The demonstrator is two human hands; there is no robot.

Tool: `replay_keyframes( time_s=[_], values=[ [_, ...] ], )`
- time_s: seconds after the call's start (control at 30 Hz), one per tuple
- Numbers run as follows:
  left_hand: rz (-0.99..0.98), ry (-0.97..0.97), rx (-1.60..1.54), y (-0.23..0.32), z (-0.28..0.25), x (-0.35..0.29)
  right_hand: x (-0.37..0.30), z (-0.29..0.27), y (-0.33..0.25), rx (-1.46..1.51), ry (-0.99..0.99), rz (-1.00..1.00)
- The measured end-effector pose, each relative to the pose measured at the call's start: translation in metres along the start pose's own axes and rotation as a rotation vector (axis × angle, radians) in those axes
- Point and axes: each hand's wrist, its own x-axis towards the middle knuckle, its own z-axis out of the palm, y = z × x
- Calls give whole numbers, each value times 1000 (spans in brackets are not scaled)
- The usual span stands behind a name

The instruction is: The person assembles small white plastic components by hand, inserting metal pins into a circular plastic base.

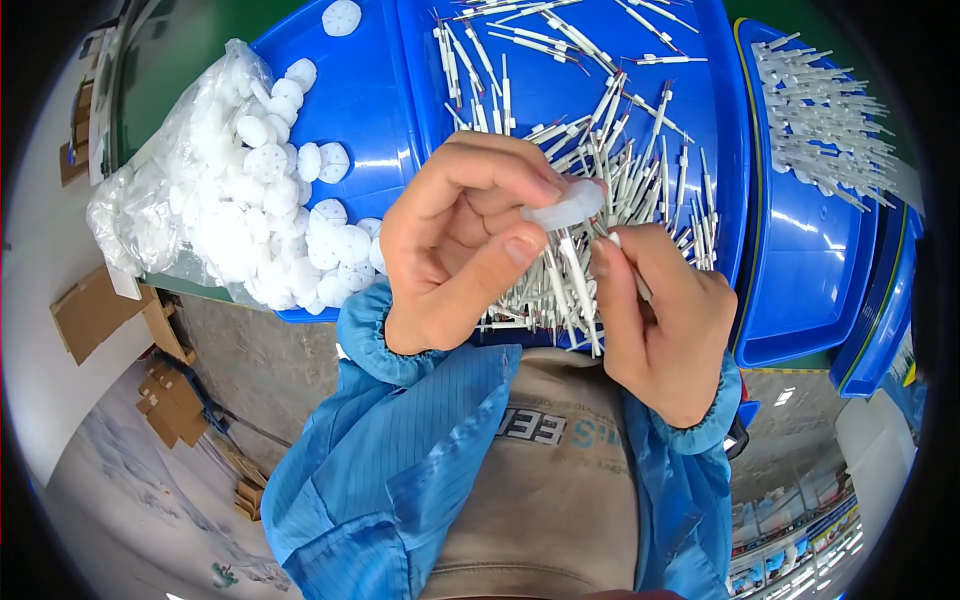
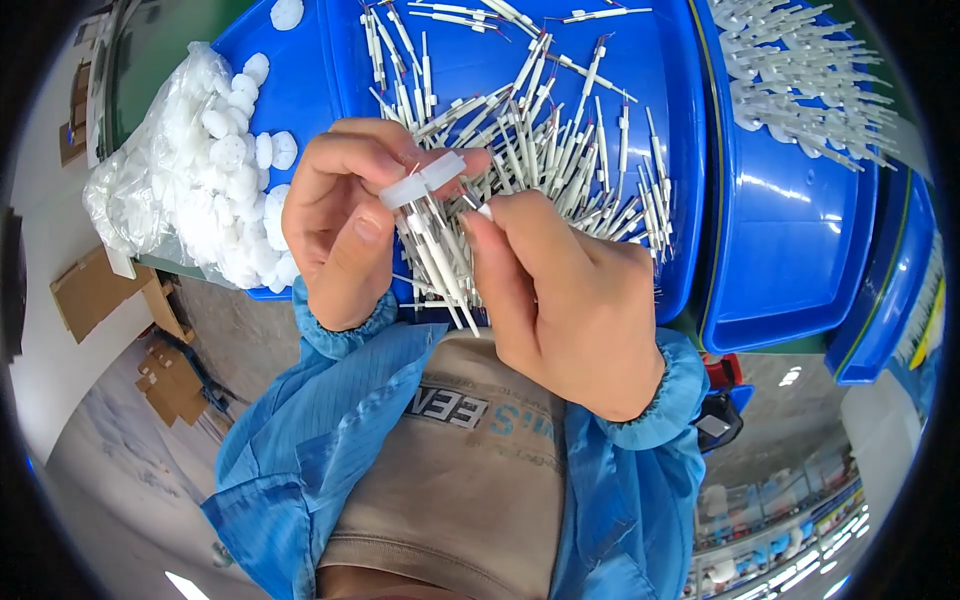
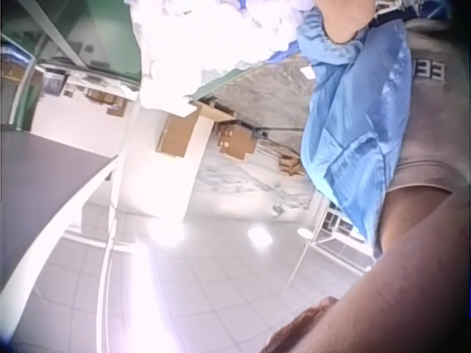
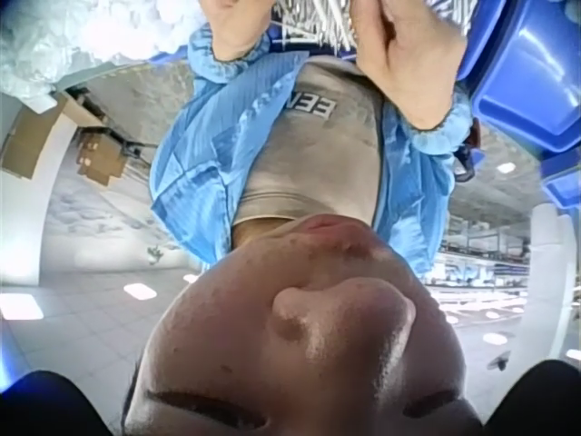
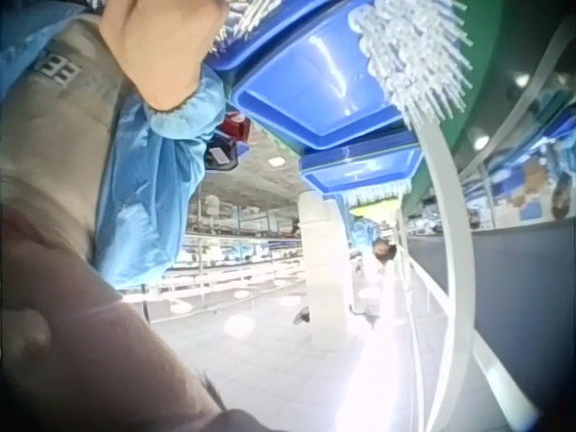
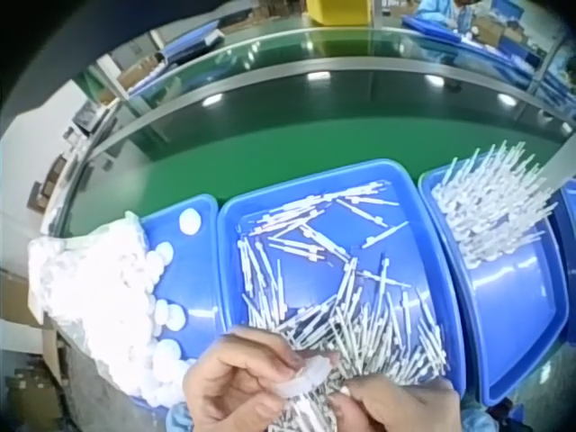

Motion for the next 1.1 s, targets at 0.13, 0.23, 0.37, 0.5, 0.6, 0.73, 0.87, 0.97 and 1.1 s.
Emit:
replay_keyframes(
  time_s=[0.13,0.23,0.37,0.5,0.6,0.73,0.87,0.97,1.1],
  values=[
    [1,-25,28,-1,-2,0,-1,2,0,64,13,28],
    [25,-46,100,1,2,2,0,-1,2,59,-10,-30],
    [-13,93,228,2,11,2,-2,-1,1,46,-17,-49],
    [36,62,266,-1,7,1,0,2,4,14,-1,-56],
    [50,38,252,-2,6,2,-1,-3,4,-22,-74,-43],
    [104,-115,164,-4,-3,5,-2,-3,5,19,-24,-21],
    [122,-67,300,1,-1,5,0,-1,9,36,-13,-82],
    [131,-39,372,3,2,5,-1,-2,12,164,-45,-58],
    [211,-89,433,4,-3,6,2,-11,8,261,-197,26]
  ],
)
